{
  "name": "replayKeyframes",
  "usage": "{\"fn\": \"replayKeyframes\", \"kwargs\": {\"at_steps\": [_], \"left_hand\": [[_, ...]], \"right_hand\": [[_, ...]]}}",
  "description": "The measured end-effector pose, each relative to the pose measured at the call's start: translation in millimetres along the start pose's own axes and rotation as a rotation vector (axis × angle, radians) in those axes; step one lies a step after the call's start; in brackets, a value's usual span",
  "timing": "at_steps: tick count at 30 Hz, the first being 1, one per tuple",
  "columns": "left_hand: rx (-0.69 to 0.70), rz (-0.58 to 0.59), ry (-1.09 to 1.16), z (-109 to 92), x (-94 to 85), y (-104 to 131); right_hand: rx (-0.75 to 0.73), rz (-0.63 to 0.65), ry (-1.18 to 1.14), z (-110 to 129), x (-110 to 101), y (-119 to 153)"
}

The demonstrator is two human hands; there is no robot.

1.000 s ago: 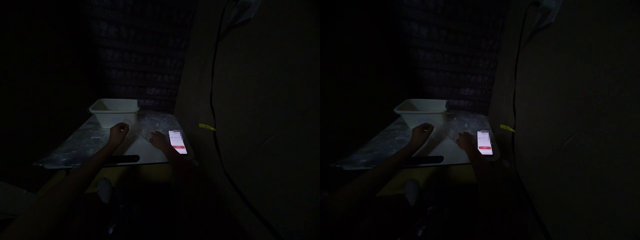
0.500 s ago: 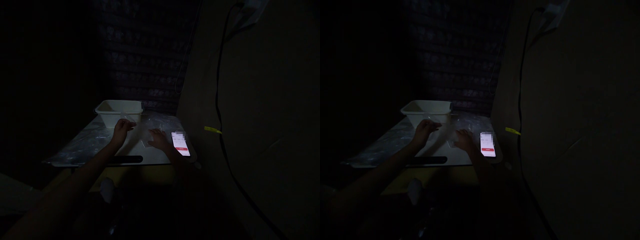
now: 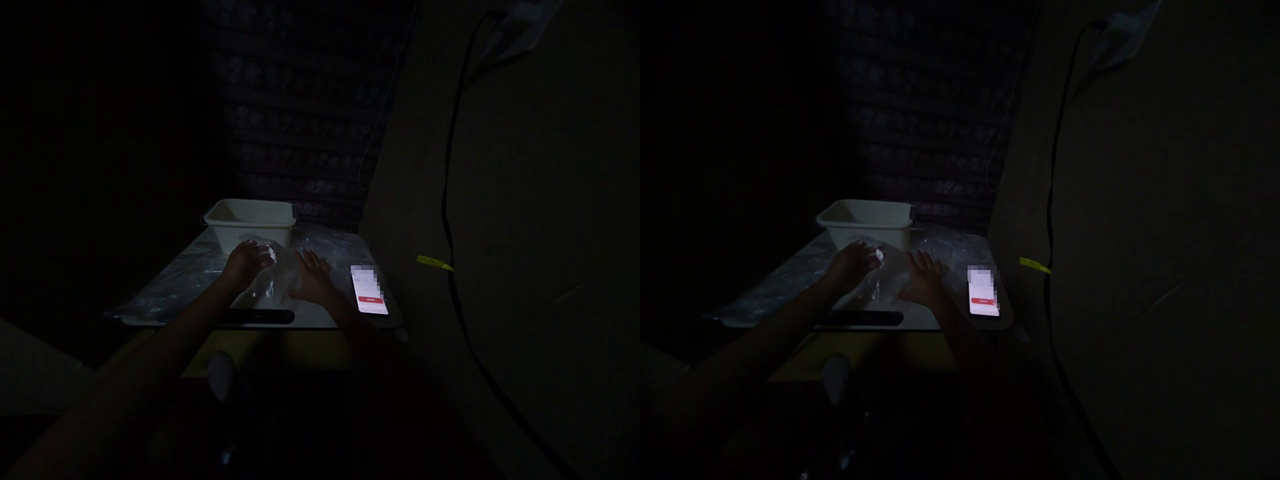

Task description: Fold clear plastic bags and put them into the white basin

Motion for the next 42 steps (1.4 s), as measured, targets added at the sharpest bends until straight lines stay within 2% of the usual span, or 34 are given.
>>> {"fn": "replayKeyframes", "kwargs": {"at_steps": [3, 6, 11, 18, 23, 26, 30, 34, 37, 40, 42], "left_hand": [[-0.042, 0.005, 0.029, 3, -1.7, -2], [-0.016, 0.027, 0.006, 4, 0.9, -3], [-0.066, 0.049, 0.035, 7, 6.9, -1], [-0.093, -0.008, 0.059, 8, 0.8, 1], [-0.183, 0.035, 0.139, 10, 6.6, 6], [-0.222, 0.122, 0.162, 12, 15.2, 11], [-0.207, 0.223, 0.110, 13, 25.3, 14], [-0.159, 0.236, 0.135, 13, 29.3, 13], [-0.151, 0.231, 0.165, 13, 29.2, 13], [-0.136, 0.203, 0.172, 12, 26.8, 13], [-0.125, 0.189, 0.169, 11, 25.5, 14]], "right_hand": [[-0.015, -0.005, -0.030, 14, 3, -1], [0.014, -0.026, -0.063, 22, -1, -2], [0.079, -0.081, -0.049, 19, -8, -2], [0.095, -0.066, -0.035, 26, -1, 6], [0.165, -0.155, -0.072, 23, -4, 3], [0.182, -0.169, -0.226, 13, -1, -4], [0.192, -0.216, -0.609, 2, 4, -14], [0.301, -0.217, -1.057, -3, 6, -15], [0.379, -0.165, -1.242, -2, 3, -12], [0.233, -0.093, -1.255, 8, -3, -11], [0.147, -0.092, -1.232, 11, -5, -11]]}}
Point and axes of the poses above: each hand's wrist, its own y-axis away from the middle knuckle, its own x-axis out of the palm, z = x × y, the point moved 5 cm from there along -y, towards the middle knuckle, and after that the axes turned 3 degrees about -x, right-handed, at the moved point
